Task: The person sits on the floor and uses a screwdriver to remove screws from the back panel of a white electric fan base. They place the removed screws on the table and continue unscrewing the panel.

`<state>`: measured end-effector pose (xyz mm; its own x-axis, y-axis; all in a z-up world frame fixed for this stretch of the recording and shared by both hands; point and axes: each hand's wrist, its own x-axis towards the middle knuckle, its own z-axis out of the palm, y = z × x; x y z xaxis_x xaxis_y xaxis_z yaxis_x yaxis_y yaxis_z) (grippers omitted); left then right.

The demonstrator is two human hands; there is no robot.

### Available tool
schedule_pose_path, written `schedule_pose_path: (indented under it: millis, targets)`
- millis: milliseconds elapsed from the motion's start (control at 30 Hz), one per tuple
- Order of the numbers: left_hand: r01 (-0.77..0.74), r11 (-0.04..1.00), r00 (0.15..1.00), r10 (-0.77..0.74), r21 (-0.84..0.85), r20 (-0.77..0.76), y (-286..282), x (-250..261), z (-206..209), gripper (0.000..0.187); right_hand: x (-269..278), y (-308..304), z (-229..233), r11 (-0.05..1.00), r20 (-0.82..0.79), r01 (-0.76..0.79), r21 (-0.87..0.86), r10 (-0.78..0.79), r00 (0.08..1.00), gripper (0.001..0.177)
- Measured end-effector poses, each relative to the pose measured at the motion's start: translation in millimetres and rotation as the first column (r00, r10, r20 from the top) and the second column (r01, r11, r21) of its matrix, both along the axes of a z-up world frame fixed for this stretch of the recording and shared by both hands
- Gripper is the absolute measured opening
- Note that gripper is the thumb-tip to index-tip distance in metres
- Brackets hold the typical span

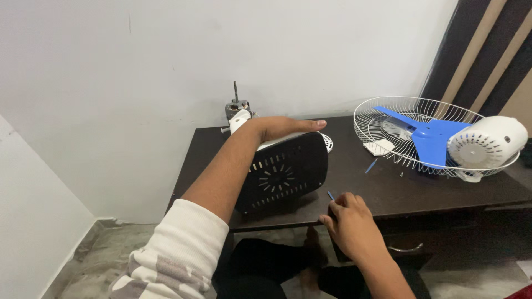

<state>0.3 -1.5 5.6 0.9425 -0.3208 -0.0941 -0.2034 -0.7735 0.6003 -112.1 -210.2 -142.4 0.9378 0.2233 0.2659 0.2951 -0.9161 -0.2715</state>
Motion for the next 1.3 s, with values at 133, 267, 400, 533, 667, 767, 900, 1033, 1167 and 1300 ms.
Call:
schedule_pose_path:
  millis: [133,267,400,533,667,767,900,1033,1167,1300]
  targets:
    - [-0.057,0.998,0.997,0.057,0.000,-0.051,1,6,-5,0.107,-10,3,10,0.995,-0.094,0.048,0.084,-0.040,0.995,0.043]
    - [-0.017,0.999,0.999,0.018,0.031,-0.042,-1,11,-6,0.103,-10,4,16,0.986,-0.194,0.118,0.118,-0.094,0.976,0.031]
    - [0.139,0.986,0.989,-0.143,0.093,0.037,-14,15,0,0.097,-11,0,14,0.976,-0.218,0.137,0.168,-0.099,0.971,0.034]
    - [0.091,0.945,0.984,-0.134,0.315,0.120,-27,11,18,0.089,-6,-2,13,0.966,-0.246,0.153,0.211,-0.099,0.964,0.052]
    - [0.028,0.973,0.966,-0.086,0.231,0.243,-3,-11,33,0.084,-5,-5,16,0.944,-0.355,0.201,0.261,-0.100,0.929,0.033]
    - [-0.064,0.998,0.892,0.069,-0.025,0.446,51,-44,23,0.081,-10,-8,20,0.948,-0.402,0.183,0.260,-0.065,0.913,0.028]
    - [0.096,0.695,0.756,0.415,-0.713,0.506,116,-108,-40,0.092,-18,7,22,0.933,-0.488,0.170,0.318,0.007,0.873,0.025]
    - [-0.072,0.725,0.842,0.412,-0.685,0.347,114,-132,-119,0.100,-28,38,15,0.893,-0.638,0.205,0.401,0.112,0.762,0.026]
    - [-0.174,0.842,0.873,0.373,-0.511,0.316,91,-125,-157,0.095,-37,62,2,0.854,-0.492,0.116,0.508,0.177,0.853,0.026]
    - [-0.245,0.723,0.895,0.425,-0.645,0.136,78,-119,-166,0.074,-42,75,-5,0.822,-0.536,0.194,0.536,0.154,0.830,0.025]
